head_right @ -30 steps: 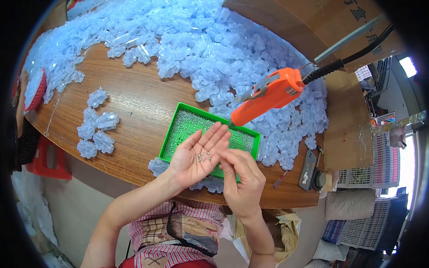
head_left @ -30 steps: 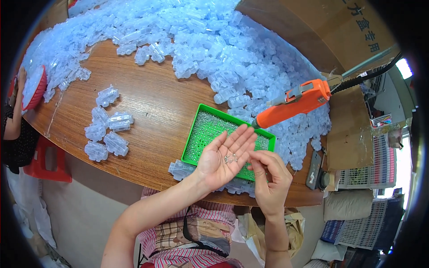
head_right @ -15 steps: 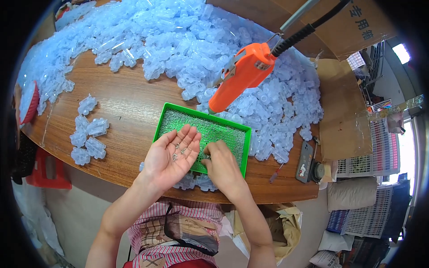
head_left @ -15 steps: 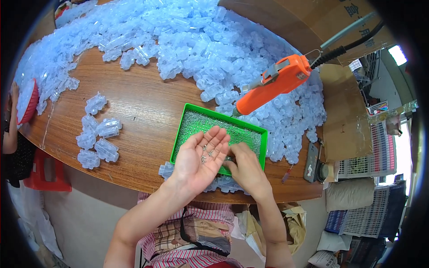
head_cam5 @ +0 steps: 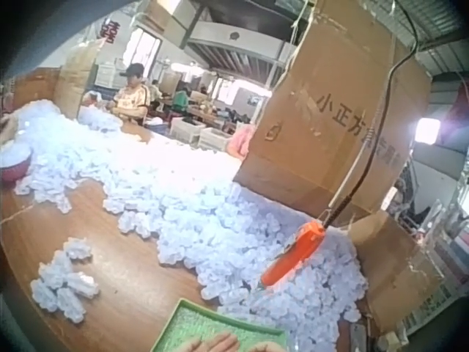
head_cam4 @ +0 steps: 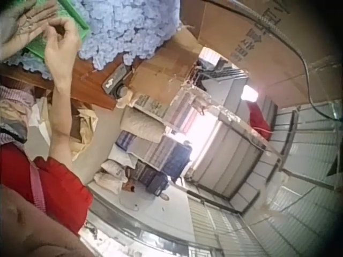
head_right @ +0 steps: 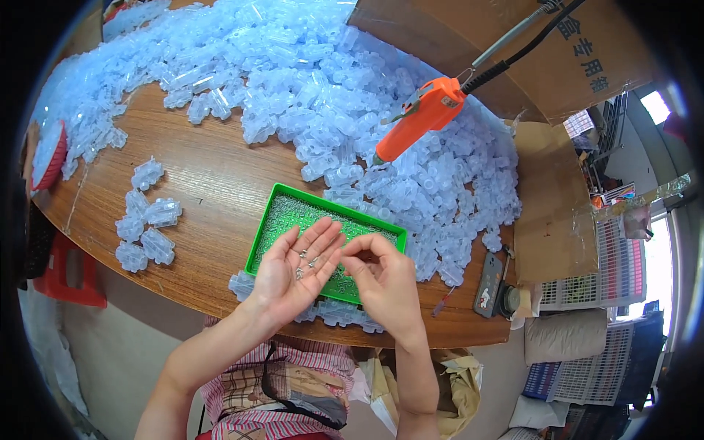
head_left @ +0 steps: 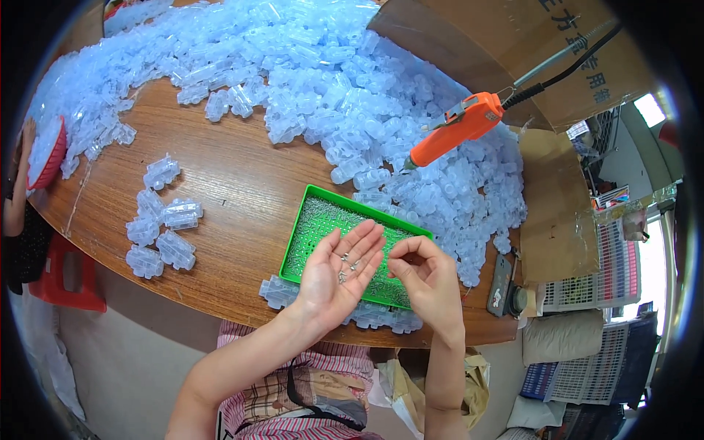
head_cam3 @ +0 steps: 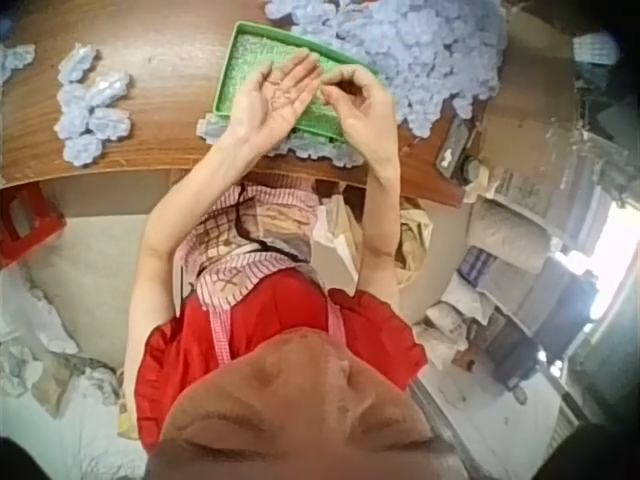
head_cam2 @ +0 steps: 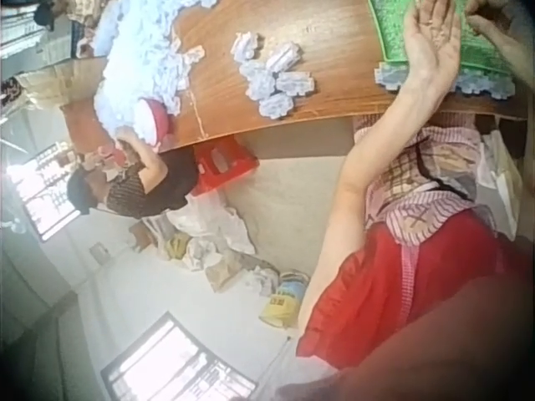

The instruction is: The person picks up a plastic part, inserts metal pins into it by hand, and then uses a power tool to drive them in. This process is repeated for several plastic parts, which are then placed on the table.

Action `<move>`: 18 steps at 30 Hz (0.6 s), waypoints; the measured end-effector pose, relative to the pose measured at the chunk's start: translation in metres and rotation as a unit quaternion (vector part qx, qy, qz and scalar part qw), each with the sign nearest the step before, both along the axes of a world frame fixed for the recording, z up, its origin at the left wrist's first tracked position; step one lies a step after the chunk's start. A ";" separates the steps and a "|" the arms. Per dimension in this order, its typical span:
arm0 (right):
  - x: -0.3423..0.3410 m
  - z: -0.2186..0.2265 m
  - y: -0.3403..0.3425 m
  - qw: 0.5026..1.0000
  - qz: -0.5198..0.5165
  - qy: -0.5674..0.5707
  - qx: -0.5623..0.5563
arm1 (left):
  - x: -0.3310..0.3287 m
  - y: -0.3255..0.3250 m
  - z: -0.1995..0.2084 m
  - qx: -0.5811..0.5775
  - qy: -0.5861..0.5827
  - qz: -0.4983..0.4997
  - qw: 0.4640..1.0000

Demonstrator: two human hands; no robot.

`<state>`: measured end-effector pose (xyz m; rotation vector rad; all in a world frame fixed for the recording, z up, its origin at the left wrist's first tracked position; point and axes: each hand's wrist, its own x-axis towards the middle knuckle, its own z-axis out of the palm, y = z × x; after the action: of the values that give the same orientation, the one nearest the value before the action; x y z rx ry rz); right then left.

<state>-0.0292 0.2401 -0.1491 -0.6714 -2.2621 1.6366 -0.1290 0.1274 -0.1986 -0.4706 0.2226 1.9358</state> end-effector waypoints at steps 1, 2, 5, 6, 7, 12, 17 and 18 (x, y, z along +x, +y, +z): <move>-0.002 0.004 -0.006 1.000 0.022 0.009 0.020 | 0.001 0.000 -0.005 0.036 -0.011 -0.012 0.999; -0.005 0.003 -0.011 0.997 0.053 0.024 0.045 | 0.003 0.003 -0.016 0.078 -0.012 -0.011 0.997; -0.004 0.018 -0.022 0.968 0.069 0.022 0.240 | 0.009 0.010 -0.014 0.116 -0.016 -0.007 0.993; -0.002 0.020 -0.025 0.971 0.047 0.022 0.235 | 0.009 0.010 -0.012 0.119 -0.008 -0.007 0.993; 0.001 0.020 -0.026 0.971 0.046 0.020 0.232 | 0.009 0.010 -0.012 0.122 -0.001 -0.008 0.992; 0.012 0.014 -0.030 0.949 -0.022 0.050 0.311 | 0.010 0.006 -0.013 0.168 -0.007 -0.018 0.986; 0.016 0.006 -0.039 0.932 -0.054 0.022 0.357 | 0.021 0.010 -0.011 0.231 -0.007 -0.018 0.973; 0.016 0.005 -0.040 0.932 -0.056 0.022 0.357 | 0.023 0.009 -0.008 0.225 0.011 -0.020 0.974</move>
<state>-0.0134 0.1999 -0.1437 -0.5405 -2.4787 0.6652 -0.1061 0.1364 -0.2065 -0.1418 -0.1905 1.8797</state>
